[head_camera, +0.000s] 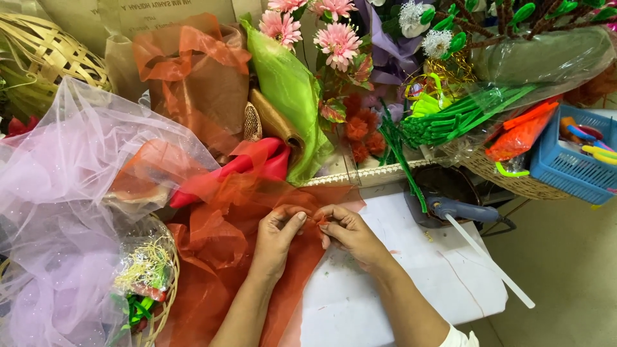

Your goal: The person folds a piece of orange tissue paper on a white work surface. They repeatedly pleat and adjust the paper by hand, creating a gathered decorative element. The workspace contains various craft supplies including artificial flowers, ribbons, and a hot glue gun.

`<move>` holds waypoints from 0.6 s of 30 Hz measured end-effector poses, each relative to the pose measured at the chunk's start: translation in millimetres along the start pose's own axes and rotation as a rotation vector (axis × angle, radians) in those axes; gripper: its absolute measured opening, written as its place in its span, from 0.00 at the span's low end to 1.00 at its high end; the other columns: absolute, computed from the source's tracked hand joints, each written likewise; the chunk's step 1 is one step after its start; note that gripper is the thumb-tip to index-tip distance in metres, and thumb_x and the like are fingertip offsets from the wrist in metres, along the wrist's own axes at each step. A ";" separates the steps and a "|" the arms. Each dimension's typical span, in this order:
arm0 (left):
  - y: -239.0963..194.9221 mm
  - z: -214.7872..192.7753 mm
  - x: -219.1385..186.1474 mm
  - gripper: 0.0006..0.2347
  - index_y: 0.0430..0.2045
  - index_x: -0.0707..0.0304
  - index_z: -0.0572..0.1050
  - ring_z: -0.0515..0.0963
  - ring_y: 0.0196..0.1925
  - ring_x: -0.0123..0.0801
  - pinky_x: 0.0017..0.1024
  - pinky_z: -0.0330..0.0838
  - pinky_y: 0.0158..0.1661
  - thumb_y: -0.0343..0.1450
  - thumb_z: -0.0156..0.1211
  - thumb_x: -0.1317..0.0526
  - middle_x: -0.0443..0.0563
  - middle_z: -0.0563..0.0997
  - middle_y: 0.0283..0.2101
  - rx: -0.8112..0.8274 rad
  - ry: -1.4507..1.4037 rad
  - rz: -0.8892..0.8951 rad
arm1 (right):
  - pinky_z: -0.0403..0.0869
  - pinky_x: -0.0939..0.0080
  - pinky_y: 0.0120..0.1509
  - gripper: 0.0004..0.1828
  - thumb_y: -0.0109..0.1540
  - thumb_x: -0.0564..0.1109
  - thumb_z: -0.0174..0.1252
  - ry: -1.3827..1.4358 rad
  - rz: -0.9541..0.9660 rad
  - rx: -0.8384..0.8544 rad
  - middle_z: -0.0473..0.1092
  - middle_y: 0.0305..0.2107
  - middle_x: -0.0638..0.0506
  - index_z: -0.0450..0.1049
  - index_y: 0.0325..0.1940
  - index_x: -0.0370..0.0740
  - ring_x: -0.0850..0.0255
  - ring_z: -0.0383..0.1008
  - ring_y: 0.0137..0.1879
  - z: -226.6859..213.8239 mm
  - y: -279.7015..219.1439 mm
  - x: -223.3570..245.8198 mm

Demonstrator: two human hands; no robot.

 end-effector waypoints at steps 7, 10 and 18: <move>-5.0 1.0 -18.6 0.04 0.30 0.67 0.81 0.76 0.29 0.27 0.25 0.72 0.32 0.64 0.64 0.70 0.54 0.82 0.25 -0.064 0.204 0.089 | 0.51 0.78 0.18 0.12 0.60 0.33 0.49 -0.001 0.010 -0.045 0.67 0.10 0.45 0.74 0.44 0.39 0.73 0.51 0.13 -3.0 2.5 -8.5; -11.0 4.1 -24.2 0.02 0.28 0.63 0.79 0.79 0.32 0.24 0.20 0.74 0.36 0.65 0.61 0.68 0.47 0.82 0.29 -0.060 0.237 0.253 | 0.66 0.72 0.37 0.08 0.64 0.36 0.46 0.002 0.097 -0.028 0.66 0.19 0.50 0.71 0.44 0.40 0.67 0.67 0.27 3.7 -3.6 -6.1; -22.8 8.0 -41.6 0.04 0.26 0.59 0.77 0.78 0.31 0.26 0.23 0.72 0.34 0.65 0.58 0.69 0.44 0.80 0.28 -0.175 0.525 0.543 | 0.58 0.74 0.29 0.09 0.65 0.37 0.44 -0.018 0.078 -0.011 0.66 0.17 0.50 0.70 0.45 0.41 0.67 0.66 0.25 7.0 -2.1 -10.5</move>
Point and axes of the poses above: each hand's wrist, its own y-axis towards the middle knuckle, its own z-axis out of the palm, x = y × z, the point moved 8 cm from there along y, towards the middle knuckle
